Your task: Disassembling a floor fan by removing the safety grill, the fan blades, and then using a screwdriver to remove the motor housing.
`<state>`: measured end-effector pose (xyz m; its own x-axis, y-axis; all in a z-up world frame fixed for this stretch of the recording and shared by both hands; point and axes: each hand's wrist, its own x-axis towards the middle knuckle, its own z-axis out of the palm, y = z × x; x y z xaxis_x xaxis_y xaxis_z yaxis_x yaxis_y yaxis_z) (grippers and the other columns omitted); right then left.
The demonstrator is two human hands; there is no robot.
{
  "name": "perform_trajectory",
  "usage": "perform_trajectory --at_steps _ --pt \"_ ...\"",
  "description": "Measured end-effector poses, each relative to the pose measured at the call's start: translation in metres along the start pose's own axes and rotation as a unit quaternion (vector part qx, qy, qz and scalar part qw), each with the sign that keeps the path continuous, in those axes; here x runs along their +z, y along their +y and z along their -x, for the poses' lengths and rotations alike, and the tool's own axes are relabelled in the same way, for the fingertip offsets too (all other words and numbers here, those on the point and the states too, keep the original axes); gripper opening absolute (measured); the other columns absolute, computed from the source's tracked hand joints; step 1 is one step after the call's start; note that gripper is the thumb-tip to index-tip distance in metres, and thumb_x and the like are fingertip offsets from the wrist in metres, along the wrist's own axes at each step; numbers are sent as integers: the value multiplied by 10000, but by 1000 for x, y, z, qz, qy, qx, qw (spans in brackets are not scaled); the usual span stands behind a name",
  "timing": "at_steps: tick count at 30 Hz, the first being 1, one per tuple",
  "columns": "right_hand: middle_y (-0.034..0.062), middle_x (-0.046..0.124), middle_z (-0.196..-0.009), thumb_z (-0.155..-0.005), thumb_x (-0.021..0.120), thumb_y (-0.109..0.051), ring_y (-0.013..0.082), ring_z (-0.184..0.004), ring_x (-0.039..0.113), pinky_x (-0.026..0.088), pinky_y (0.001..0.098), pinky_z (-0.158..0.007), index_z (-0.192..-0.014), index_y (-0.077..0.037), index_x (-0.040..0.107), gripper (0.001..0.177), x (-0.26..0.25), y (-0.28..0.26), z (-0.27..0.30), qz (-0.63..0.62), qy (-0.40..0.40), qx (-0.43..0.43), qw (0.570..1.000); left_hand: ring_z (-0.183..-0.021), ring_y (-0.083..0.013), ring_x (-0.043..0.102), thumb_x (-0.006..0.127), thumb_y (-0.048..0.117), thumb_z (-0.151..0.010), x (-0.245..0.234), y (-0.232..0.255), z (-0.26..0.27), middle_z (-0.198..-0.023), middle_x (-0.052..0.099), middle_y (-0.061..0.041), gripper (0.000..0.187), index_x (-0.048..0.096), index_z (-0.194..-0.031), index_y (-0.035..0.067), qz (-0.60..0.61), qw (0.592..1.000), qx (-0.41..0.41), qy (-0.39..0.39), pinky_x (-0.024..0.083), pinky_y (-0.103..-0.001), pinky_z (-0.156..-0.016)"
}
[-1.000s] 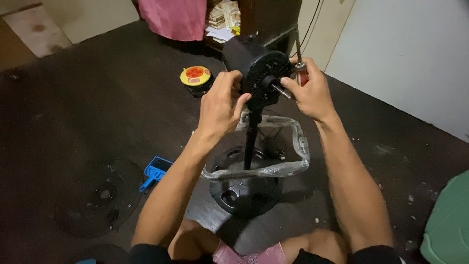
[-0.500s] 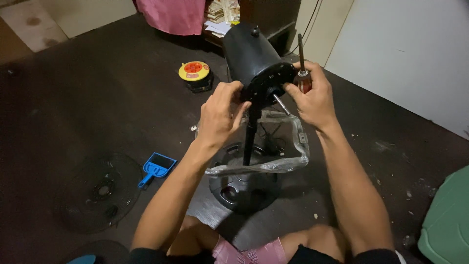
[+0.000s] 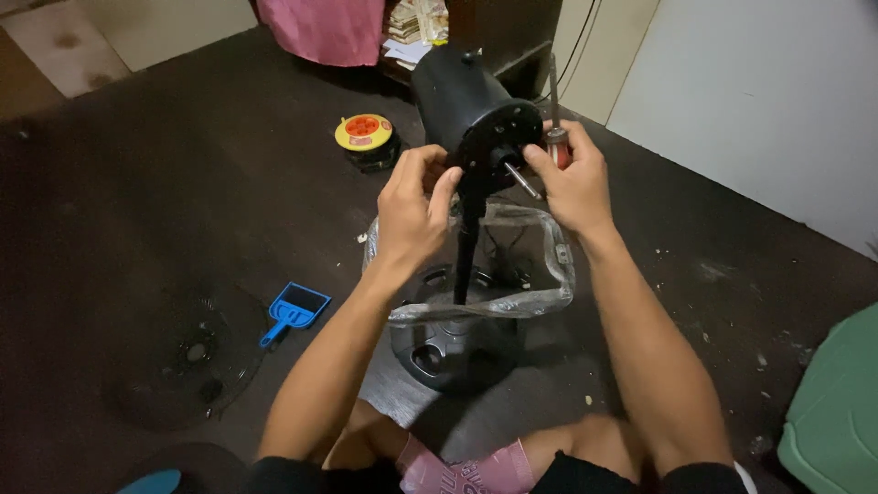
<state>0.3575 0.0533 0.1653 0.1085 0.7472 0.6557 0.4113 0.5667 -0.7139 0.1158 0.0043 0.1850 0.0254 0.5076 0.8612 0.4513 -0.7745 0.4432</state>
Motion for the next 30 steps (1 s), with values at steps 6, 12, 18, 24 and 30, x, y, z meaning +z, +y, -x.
perform_trajectory --at_steps 6,12,18,24,30 --pt "139 594 -808 -949 825 -225 228 -651 631 638 355 -445 -1230 -63 663 363 5 -18 -7 -58 -2 71 996 -826 -316 713 668 248 -1021 5 -9 -8 -902 642 -88 202 615 -1149 100 12 1000 -25 13 573 -413 -668" --pt "141 578 -819 -974 797 -228 233 -673 649 659 357 -462 -1262 -53 645 370 5 -25 -2 -75 -2 77 994 -766 -268 719 724 246 -994 9 -21 -5 -892 670 -85 199 663 -1112 97 80 995 -63 24 568 -357 -636" --pt "170 671 -982 -1016 706 -120 221 -734 714 632 304 -480 -1269 -58 639 269 -2 -56 6 -94 19 37 995 -943 -328 693 687 140 -981 -1 -58 -9 -1024 646 -133 240 653 -1216 111 97 990 -52 87 565 -425 -815" --pt "10 674 -1305 -947 645 -370 86 -836 629 565 272 -734 -1386 -198 594 474 -8 -85 5 18 -25 50 998 -1573 -327 291 928 377 -813 -14 -89 -59 -1696 251 -92 1072 275 -1654 249 -393 882 235 -110 417 -508 -1167" --pt "3 719 -1218 -924 638 -399 59 -565 509 452 229 -481 -1497 -178 538 622 1 -98 10 -49 -27 90 994 -1561 -372 210 914 505 -717 -12 -87 -102 -1717 187 -57 1210 203 -1651 211 -350 850 270 -286 367 -699 -1121"
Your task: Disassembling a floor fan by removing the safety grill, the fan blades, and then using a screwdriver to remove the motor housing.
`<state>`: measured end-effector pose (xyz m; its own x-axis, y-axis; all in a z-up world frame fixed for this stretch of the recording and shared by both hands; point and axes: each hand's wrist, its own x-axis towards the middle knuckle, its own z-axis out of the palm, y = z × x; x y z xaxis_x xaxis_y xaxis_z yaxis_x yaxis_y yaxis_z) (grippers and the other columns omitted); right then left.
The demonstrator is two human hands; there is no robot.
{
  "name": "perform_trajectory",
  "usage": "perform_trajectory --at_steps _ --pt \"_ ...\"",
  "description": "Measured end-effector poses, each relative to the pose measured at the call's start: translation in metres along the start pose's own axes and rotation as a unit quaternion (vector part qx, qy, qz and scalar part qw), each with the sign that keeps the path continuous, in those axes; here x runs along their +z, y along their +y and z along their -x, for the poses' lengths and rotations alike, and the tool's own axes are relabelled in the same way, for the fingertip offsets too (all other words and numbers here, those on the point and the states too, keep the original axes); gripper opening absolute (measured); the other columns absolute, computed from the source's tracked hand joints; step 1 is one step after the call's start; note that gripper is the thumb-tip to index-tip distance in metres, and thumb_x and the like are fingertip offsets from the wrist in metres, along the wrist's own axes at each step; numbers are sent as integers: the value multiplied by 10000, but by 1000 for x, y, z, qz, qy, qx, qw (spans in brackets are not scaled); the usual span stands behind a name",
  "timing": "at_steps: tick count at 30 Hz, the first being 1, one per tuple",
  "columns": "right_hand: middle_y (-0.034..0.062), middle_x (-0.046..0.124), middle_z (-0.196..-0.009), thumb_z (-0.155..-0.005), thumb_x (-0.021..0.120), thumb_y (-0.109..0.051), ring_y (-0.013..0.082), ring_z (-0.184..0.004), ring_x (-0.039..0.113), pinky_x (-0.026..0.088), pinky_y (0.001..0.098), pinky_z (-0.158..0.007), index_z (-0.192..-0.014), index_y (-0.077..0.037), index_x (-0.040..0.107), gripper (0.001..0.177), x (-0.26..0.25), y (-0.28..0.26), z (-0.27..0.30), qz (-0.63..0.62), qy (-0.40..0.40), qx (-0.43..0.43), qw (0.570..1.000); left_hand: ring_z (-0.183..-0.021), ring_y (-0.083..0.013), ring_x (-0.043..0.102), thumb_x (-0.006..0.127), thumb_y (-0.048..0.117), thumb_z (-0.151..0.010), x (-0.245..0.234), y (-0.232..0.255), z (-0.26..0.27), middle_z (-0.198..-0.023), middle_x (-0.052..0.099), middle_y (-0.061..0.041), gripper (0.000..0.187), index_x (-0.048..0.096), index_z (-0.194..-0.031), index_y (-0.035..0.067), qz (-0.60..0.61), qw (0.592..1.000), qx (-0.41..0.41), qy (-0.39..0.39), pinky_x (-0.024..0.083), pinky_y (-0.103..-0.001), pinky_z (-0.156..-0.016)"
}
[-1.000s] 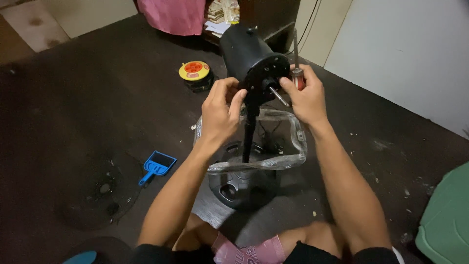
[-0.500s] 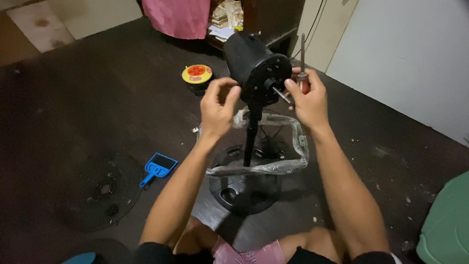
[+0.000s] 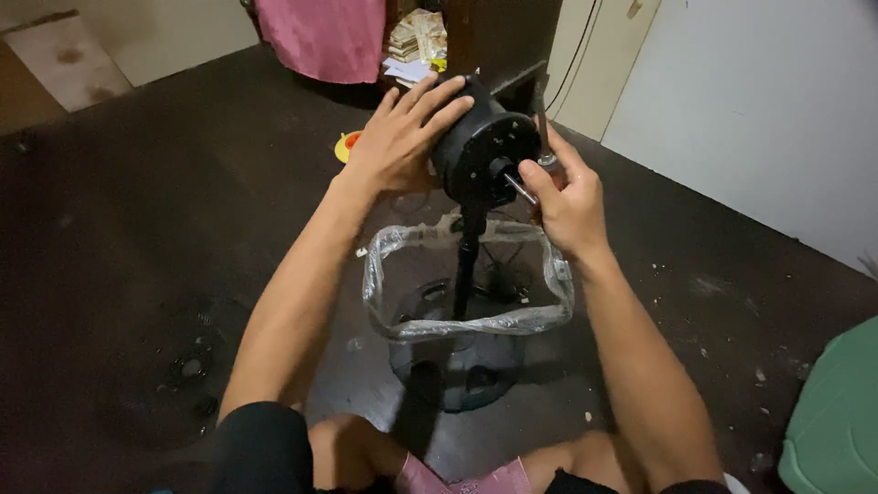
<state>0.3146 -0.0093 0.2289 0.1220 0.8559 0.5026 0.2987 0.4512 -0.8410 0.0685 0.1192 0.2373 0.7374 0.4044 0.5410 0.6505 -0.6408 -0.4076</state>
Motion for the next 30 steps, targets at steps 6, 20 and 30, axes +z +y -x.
perform_trajectory --at_steps 6,20,30 --pt "-60 750 -1099 -921 708 -237 42 -968 652 518 227 -938 -1389 -200 650 473 -5 7 -12 67 29 5 997 -1479 -408 412 1031 472 -542 6 -13 0 -1631 368 -154 1341 280 -1608 161 104 991 62 52 472 -561 -1120" --pt "99 662 -983 -923 824 -170 216 -797 652 543 370 -715 -1360 -192 691 457 -4 68 -41 59 40 -46 996 -1409 -425 489 1008 335 -534 5 -4 9 -1562 423 -170 1327 277 -1635 218 222 973 -42 48 415 -530 -1176" --pt "92 615 -787 -996 727 -317 191 -510 655 603 328 -422 -1263 -96 687 349 7 72 -42 -174 43 135 974 -1364 -584 479 648 739 -915 74 10 4 -1667 262 -182 884 278 -1589 302 730 515 -442 75 444 -764 -970"
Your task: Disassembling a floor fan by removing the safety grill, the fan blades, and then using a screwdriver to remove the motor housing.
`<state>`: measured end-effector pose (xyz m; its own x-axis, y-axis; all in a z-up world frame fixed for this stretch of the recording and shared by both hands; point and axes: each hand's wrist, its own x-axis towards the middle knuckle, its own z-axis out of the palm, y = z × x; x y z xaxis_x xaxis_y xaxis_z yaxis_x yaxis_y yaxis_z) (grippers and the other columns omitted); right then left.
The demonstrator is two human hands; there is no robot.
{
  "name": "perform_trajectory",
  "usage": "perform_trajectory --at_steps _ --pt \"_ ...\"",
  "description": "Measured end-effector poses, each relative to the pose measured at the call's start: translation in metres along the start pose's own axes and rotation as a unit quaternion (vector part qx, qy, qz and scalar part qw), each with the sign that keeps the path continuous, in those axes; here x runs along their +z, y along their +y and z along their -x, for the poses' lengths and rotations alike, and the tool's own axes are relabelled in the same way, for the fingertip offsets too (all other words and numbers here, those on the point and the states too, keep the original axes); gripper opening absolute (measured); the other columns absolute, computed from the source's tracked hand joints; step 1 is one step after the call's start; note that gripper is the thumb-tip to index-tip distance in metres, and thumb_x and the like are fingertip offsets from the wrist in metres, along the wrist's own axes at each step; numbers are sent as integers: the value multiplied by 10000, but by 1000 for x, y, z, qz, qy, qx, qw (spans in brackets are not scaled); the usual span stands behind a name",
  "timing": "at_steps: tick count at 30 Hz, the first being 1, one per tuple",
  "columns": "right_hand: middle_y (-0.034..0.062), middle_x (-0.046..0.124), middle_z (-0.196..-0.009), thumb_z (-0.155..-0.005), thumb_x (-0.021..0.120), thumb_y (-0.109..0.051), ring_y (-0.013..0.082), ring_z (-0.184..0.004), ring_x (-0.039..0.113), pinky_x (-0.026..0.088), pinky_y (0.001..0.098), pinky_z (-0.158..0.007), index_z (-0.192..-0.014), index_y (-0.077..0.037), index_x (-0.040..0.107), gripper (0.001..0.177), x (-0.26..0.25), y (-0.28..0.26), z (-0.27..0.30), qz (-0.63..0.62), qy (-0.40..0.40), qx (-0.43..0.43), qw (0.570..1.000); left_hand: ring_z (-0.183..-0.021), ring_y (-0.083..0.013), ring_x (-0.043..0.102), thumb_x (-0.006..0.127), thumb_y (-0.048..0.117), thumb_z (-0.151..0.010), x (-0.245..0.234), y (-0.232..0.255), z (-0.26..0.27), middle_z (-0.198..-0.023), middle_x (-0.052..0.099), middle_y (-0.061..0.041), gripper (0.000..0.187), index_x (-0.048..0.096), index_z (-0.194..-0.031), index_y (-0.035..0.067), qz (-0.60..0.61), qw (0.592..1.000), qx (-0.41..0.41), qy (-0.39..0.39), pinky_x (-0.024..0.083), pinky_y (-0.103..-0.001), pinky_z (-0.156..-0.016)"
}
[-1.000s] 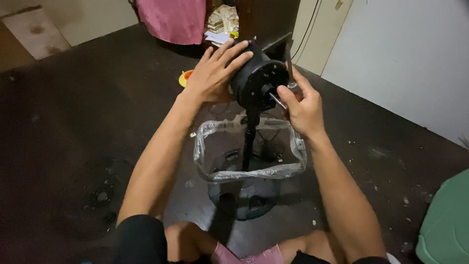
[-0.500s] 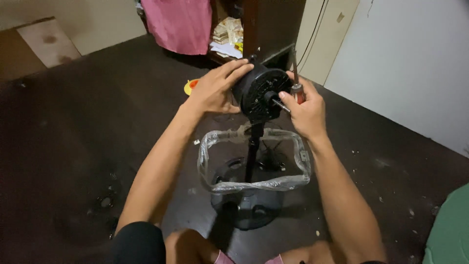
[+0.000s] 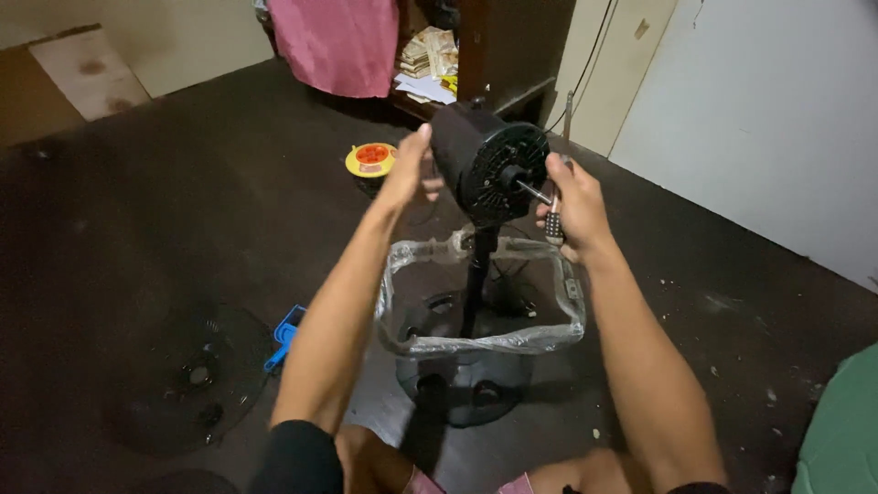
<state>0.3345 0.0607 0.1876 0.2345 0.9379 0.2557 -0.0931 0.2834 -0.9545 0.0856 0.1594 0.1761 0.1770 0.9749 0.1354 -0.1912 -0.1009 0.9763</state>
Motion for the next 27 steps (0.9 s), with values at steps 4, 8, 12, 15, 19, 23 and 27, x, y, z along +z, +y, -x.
perform_trajectory --at_steps 4,8,12,15,19,23,27 --pt "46 538 -724 -965 665 -583 169 -528 662 599 299 -450 -1262 -52 632 610 3 14 -9 -54 -8 73 996 -1350 -490 522 618 732 -856 50 25 12 -1560 416 -280 984 405 -1566 85 69 995 -25 63 515 -605 -1025" --pt "51 527 -565 -971 685 -561 189 -489 657 585 328 -452 -849 -66 617 514 12 -10 3 -68 -6 79 995 -1347 -377 547 742 673 -808 54 20 8 -1536 471 -162 929 430 -1537 189 139 986 -40 88 543 -556 -1013" --pt "64 495 -466 -1007 658 -534 217 -471 656 593 352 -463 -615 -110 567 584 16 -28 13 -56 -47 35 997 -1380 -374 507 755 613 -791 63 38 28 -1521 461 -213 910 454 -1513 148 170 979 -34 107 486 -518 -1088" --pt "78 482 -452 -1035 634 -508 224 -458 640 579 352 -450 -591 -98 539 611 10 -17 6 -65 -53 28 996 -1373 -323 519 734 647 -799 62 37 27 -1506 492 -183 916 469 -1517 145 149 984 -36 95 473 -457 -1126" --pt "94 597 -608 -1014 675 -481 224 -492 668 606 365 -460 -802 -99 640 438 -2 8 -14 -67 -65 26 995 -1308 -317 576 719 667 -756 75 60 50 -1456 561 -153 948 488 -1522 158 185 975 -68 106 513 -459 -1078" --pt "38 582 -620 -1012 710 -357 205 -512 687 613 334 -436 -1067 -118 728 245 0 12 -14 -62 -40 -1 997 -1347 -312 542 706 679 -738 84 68 66 -1490 541 -161 985 508 -1525 121 173 976 -77 111 495 -434 -1088" --pt "-27 524 -729 -994 748 -339 169 -554 673 627 323 -454 -1150 -97 711 290 0 17 -15 -72 -25 -39 996 -1363 -311 544 672 684 -776 83 71 68 -1518 533 -176 953 508 -1529 123 155 979 -76 113 501 -424 -1094"
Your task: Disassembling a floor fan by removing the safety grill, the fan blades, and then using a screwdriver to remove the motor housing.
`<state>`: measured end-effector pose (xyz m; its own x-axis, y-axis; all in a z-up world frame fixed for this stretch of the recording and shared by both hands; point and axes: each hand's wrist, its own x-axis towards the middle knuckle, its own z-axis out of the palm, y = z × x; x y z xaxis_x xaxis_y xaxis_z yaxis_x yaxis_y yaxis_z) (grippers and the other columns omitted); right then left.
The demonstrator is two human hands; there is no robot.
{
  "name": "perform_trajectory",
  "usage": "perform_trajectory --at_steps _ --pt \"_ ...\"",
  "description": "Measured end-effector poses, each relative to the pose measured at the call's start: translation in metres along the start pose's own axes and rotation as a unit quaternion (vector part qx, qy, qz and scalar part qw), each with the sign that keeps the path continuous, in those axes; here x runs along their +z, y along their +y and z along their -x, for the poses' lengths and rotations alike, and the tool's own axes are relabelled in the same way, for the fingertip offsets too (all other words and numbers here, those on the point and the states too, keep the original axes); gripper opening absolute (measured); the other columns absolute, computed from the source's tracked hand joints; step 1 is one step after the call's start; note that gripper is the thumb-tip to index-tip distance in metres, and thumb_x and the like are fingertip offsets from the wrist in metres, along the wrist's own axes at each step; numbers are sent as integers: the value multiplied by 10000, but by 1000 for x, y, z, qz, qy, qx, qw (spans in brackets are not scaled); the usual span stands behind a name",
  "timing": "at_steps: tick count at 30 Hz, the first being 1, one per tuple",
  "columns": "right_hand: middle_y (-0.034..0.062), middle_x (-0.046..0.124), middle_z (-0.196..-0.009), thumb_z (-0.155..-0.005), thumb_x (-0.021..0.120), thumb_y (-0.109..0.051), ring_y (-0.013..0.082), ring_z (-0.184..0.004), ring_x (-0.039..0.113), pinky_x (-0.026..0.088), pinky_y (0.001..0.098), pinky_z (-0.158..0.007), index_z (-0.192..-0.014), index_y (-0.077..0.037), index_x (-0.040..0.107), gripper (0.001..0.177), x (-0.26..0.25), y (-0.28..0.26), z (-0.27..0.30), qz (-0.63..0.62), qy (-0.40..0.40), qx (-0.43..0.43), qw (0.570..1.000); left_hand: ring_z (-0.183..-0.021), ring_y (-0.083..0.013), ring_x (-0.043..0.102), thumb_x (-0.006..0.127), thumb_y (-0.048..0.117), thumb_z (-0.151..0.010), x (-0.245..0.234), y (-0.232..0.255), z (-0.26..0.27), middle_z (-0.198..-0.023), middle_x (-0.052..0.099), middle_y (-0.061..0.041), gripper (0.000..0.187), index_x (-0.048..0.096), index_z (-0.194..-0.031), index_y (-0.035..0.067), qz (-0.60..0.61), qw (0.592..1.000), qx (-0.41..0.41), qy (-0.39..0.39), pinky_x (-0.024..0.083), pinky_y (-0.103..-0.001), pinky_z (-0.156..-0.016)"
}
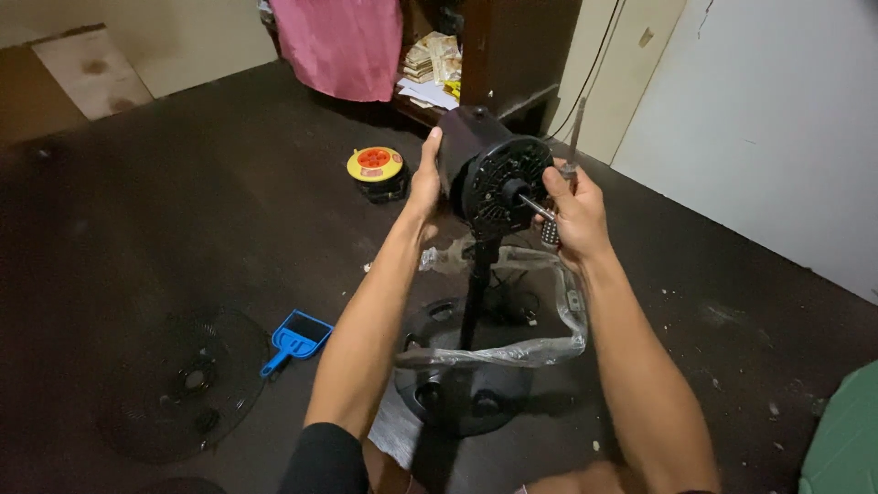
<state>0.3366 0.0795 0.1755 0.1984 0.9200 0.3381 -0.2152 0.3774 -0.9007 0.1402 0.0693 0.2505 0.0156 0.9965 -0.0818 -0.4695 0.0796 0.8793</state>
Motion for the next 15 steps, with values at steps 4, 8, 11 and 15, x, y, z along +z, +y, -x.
perform_trajectory --at_steps 4,8,11,15 --pt "33 550 -768 -988 794 -282 177 -626 645 574 315 -507 -1190 -90 700 295 5 -6 7 85 11 -87 993 -1323 -316 569 656 682 -751 1 2 1 -1470 557 -200 1013 496 -1511 33 -2 1000 -16 22 480 -451 -1120" --pt "108 577 -730 -984 814 -238 235 -581 673 610 362 -452 -1182 -19 673 327 -7 1 -3 99 7 -110 989 -1169 -338 651 609 721 -786 1 -4 -7 -1300 640 -207 993 514 -1483 20 -19 999 2 39 520 -494 -1051" --pt "122 564 -698 -983 819 -234 249 -553 671 615 379 -426 -1176 -5 674 332 -11 4 -8 109 1 -122 987 -1232 -339 623 571 730 -795 4 2 3 -1359 610 -222 1017 502 -1483 -16 -30 999 8 24 500 -487 -1070" --pt "143 566 -691 -982 814 -239 266 -537 673 605 367 -410 -1170 -14 690 318 -7 -8 3 127 0 -126 984 -1147 -337 658 547 741 -841 -30 -29 -47 -1231 647 -207 972 507 -1453 -13 -56 997 20 44 520 -494 -1059"
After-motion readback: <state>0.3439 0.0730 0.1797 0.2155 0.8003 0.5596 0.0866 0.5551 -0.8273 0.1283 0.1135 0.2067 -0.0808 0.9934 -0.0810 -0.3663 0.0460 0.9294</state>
